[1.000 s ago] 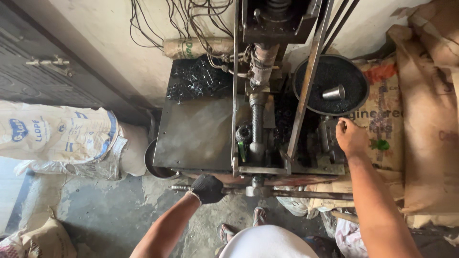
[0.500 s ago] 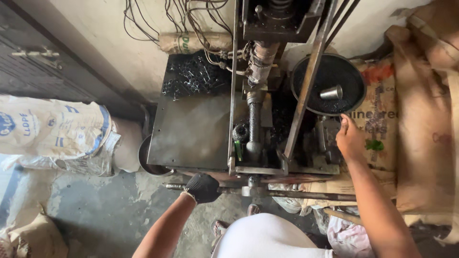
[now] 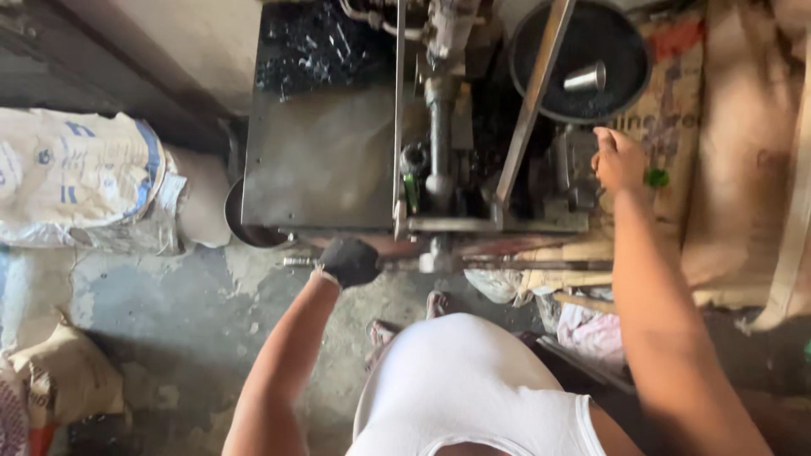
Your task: The person operates a manual press machine to produce small metal parts. They repeatedly pull a lever to activate the press, then remove the finished parts from the mold and place them on a metal tray.
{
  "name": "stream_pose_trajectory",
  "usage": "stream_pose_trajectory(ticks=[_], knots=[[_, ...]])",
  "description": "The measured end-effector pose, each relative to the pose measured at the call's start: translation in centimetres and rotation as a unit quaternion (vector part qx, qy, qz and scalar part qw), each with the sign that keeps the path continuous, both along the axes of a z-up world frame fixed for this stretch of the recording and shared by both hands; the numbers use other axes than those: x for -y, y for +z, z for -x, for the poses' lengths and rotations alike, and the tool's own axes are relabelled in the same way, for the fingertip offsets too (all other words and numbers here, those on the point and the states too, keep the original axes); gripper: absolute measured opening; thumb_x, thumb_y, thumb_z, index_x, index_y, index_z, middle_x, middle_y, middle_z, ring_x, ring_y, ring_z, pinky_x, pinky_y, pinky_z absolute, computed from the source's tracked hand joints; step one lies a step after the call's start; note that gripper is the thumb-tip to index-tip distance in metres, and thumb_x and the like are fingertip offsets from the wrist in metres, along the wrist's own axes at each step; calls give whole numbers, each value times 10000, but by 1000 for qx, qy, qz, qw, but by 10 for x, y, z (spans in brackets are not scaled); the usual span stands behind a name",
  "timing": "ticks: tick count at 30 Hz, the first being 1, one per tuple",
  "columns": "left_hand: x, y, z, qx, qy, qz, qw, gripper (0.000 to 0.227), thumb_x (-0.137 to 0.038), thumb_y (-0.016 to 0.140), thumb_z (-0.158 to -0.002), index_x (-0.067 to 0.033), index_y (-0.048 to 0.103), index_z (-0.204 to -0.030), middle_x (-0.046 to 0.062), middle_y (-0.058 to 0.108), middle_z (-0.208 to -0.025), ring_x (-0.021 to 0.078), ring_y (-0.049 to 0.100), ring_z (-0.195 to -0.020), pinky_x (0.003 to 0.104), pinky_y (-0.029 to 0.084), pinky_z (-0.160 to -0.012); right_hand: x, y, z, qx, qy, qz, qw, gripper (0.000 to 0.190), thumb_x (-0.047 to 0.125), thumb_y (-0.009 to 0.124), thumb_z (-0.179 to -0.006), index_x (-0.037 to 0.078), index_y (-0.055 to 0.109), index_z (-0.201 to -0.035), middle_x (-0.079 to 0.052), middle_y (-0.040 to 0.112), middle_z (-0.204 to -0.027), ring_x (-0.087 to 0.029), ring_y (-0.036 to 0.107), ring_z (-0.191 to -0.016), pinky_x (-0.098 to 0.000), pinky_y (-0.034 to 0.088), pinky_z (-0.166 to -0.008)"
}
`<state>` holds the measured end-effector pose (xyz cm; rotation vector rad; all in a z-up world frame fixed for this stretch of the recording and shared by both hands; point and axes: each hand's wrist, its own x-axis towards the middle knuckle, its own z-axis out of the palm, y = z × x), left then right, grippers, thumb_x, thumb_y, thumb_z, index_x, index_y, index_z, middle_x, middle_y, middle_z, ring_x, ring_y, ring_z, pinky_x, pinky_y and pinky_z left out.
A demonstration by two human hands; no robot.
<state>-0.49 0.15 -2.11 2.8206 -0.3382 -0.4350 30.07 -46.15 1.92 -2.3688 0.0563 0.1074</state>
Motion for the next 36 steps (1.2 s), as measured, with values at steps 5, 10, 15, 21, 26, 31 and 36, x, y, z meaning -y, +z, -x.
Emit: stream_pose_trajectory(ticks=[5, 10, 15, 21, 26, 31, 36], knots=[[0, -1, 2, 35, 0, -11, 999, 307, -394, 620, -818, -150, 794, -747, 149, 744, -811, 375, 725, -791, 519, 571, -739, 50, -35, 3, -56, 149, 363, 918, 566, 460, 691, -993, 41, 615, -1365, -243, 661, -1231, -421, 643, -1068, -519, 502, -834], [2, 3, -1, -7, 27, -6, 1000, 291, -385, 640, -789, -143, 800, -764, 176, 745, -839, 386, 724, -823, 517, 566, -777, 76, -68, 48, -10, 75, 45, 996, 305, 173, 565, -975, 17, 680, -1211, -184, 748, -1205, -298, 722, -1151, -386, 531, -966], [2, 3, 1, -4, 17, -2, 1000, 334, -413, 625, -852, -135, 800, -787, 173, 748, -851, 387, 723, -837, 516, 561, -801, 75, -70, 65, 5, -8, 73, 997, 332, 159, 575, -959, 15, 681, -1239, -241, 695, -1186, -363, 661, -1131, -420, 491, -952], [-4, 11, 6, 43, -1, 41, 998, 341, -434, 625, -849, -140, 798, -854, 160, 750, -864, 375, 725, -835, 500, 571, -779, 69, -66, 58, 35, 26, 168, 985, 347, 151, 575, -963, 14, 701, -1256, -287, 663, -1244, -424, 627, -1170, -456, 486, -993], [-56, 6, 11, -79, -8, -39, 996, 472, -589, 607, -862, -159, 802, -856, 150, 748, -903, 355, 728, -854, 497, 570, -768, 73, -72, 66, 100, -2, 255, 962, 320, 165, 578, -1024, -6, 682, -1274, -319, 669, -1172, -479, 619, -1102, -520, 481, -948], [-84, -10, 33, -13, 83, -9, 996, 325, -457, 666, -809, -162, 800, -824, 124, 754, -873, 361, 718, -841, 503, 557, -772, 69, -71, 75, 204, 68, 175, 961, 355, 54, 576, -950, 23, 685, -1286, -273, 691, -1175, -444, 657, -1102, -485, 519, -979], [-84, -19, 34, 6, 99, 20, 995, 255, -365, 690, -766, -126, 779, -787, 147, 742, -846, 372, 712, -830, 498, 557, -753, 52, -31, 70, 177, 102, 261, 943, 274, 3, 593, -943, 64, 740, -1166, -227, 724, -1096, -415, 677, -1089, -473, 522, -988]])
